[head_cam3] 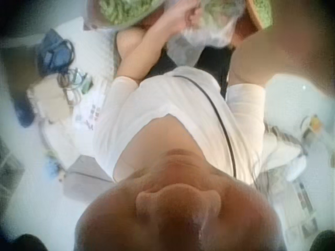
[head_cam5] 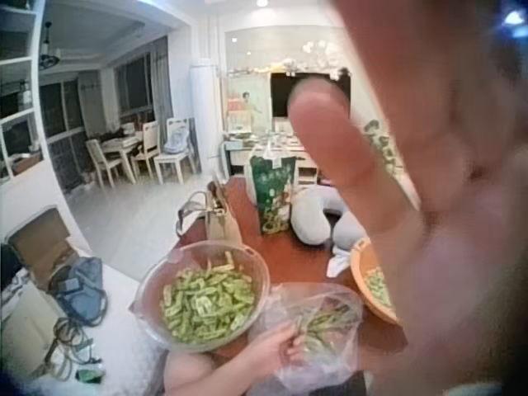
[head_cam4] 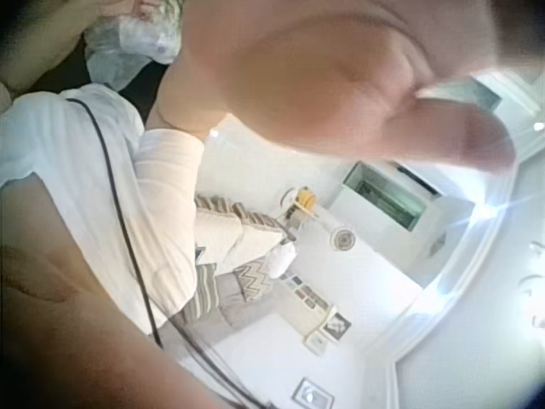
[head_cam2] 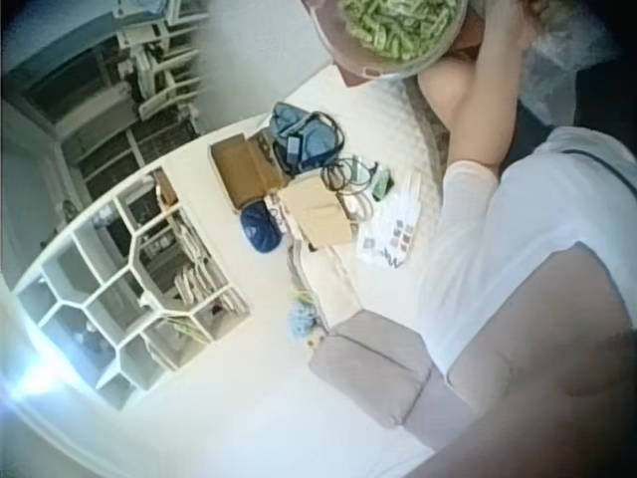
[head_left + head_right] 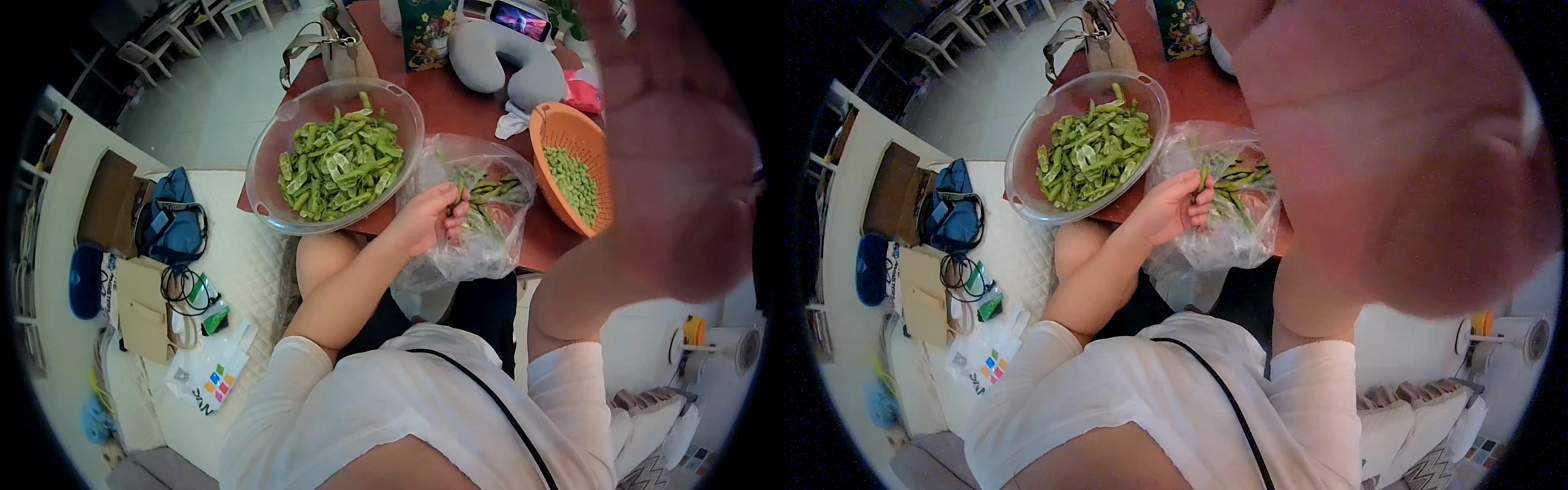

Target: The person shells beans by hand, removing the seeds from the pods and placing them into a colander while discarding the empty shells into a bowl.

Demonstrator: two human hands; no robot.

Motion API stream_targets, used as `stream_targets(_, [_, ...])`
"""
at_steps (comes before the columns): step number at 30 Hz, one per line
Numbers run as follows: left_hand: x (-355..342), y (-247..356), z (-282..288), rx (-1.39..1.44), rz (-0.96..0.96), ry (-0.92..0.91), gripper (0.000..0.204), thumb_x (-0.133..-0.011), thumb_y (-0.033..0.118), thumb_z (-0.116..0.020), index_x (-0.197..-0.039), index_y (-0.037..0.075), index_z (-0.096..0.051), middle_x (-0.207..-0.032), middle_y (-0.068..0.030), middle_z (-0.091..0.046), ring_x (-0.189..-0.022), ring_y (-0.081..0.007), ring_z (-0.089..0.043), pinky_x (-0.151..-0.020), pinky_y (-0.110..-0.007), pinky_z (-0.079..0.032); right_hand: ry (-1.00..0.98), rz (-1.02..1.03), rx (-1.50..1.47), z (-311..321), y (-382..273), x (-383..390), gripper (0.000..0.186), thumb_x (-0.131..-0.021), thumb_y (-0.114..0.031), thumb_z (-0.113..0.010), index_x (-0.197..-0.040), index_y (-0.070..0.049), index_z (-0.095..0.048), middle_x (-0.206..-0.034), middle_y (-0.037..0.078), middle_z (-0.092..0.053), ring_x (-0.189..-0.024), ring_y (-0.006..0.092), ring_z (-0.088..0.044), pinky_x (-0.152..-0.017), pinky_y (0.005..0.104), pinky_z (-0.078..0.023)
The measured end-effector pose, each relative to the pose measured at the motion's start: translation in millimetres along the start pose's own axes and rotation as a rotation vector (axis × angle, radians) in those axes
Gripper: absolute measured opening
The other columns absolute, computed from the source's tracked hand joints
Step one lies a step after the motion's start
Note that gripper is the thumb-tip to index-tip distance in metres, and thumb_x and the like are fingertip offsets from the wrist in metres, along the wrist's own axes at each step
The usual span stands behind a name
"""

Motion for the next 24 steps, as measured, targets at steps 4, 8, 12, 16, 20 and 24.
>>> stream_targets(4, [0.5, 7.9, -3.1, -0.136, -0.058, 0.034, 0.013, -0.094, 0.020, -0.041, -0.096, 0.008, -0.046, -0.073, 0.0016, -0.042, -0.059, -0.0073, -0.035, -0.054, -0.022, -0.032, 0.025, -0.057, 0.832, 55.1, 8.8, 15.4, 0.032, -0.092, -0.026, -0.043, -0.102, 0.000, -0.057, -0.094, 0.008, -0.059, -0.092, 0.0163, -0.055, -0.084, 0.0270, -0.042])
stream_targets(8, [2.1, 10.0, -5.7, -0.249, -0.092, 0.004, 0.015, -0.094, 0.020, -0.042, -0.101, 0.007, -0.047, -0.074, 0.0021, -0.041, -0.059, -0.0074, -0.035, -0.057, -0.021, -0.033, 0.234, -0.452, 1.064, 128.4, 67.3, 86.9, 0.014, -0.085, -0.010, -0.057, -0.093, 0.001, -0.058, -0.085, 0.003, -0.059, -0.075, 0.0099, -0.053, -0.066, 0.0224, -0.043])
stream_targets(12, [4.4, 12.8, -9.4, -0.505, -0.143, 0.024, 0.017, -0.094, 0.019, -0.041, -0.102, 0.007, -0.050, -0.071, 0.0036, -0.042, -0.059, -0.0059, -0.037, -0.054, -0.022, -0.033, 0.218, -0.587, 1.211, 154.4, 80.9, 120.1, 0.012, -0.082, -0.007, -0.060, -0.091, 0.001, -0.059, -0.078, 0.002, -0.057, -0.069, 0.0077, -0.052, -0.061, 0.0210, -0.042])
stream_targets(16, [11.0, 24.8, -21.9, -0.952, -0.386, 0.048, 0.016, -0.091, 0.016, -0.047, -0.096, 0.002, -0.052, -0.071, -0.0006, -0.050, -0.060, -0.0122, -0.047, -0.054, -0.028, -0.039, 0.210, -0.599, 1.131, 156.4, 88.7, 127.4, 0.008, -0.081, -0.005, -0.061, -0.088, 0.000, -0.060, -0.073, -0.003, -0.055, -0.065, 0.0045, -0.049, -0.059, 0.0180, -0.040])
stream_targets(20, [14.5, 27.9, -21.2, -1.220, -0.377, 0.103, 0.015, -0.088, 0.015, -0.050, -0.090, 0.000, -0.053, -0.069, -0.0075, -0.055, -0.060, -0.0198, -0.053, -0.056, -0.032, -0.042, 0.175, -0.663, 1.183, 158.3, 93.3, 134.3, 0.010, -0.081, -0.004, -0.060, -0.090, 0.001, -0.060, -0.076, -0.001, -0.058, -0.066, 0.0041, -0.051, -0.058, 0.0176, -0.040])
stream_targets(24, [17.3, 34.0, -25.8, -1.296, -0.395, 0.148, 0.015, -0.087, 0.015, -0.051, -0.084, 0.001, -0.053, -0.066, -0.0120, -0.058, -0.060, -0.0247, -0.057, -0.055, -0.034, -0.042, 0.224, -0.650, 1.145, 164.1, 97.6, 141.3, 0.010, -0.082, -0.002, -0.059, -0.090, 0.003, -0.060, -0.076, 0.000, -0.059, -0.068, 0.0047, -0.053, -0.058, 0.0189, -0.042])
Point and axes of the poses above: each hand's wrist, its own x-axis away from the middle knuckle, its own z-axis out of the back of the hand, y = z × x, the point moved 10 cm from there along -x, towards the middle knuckle
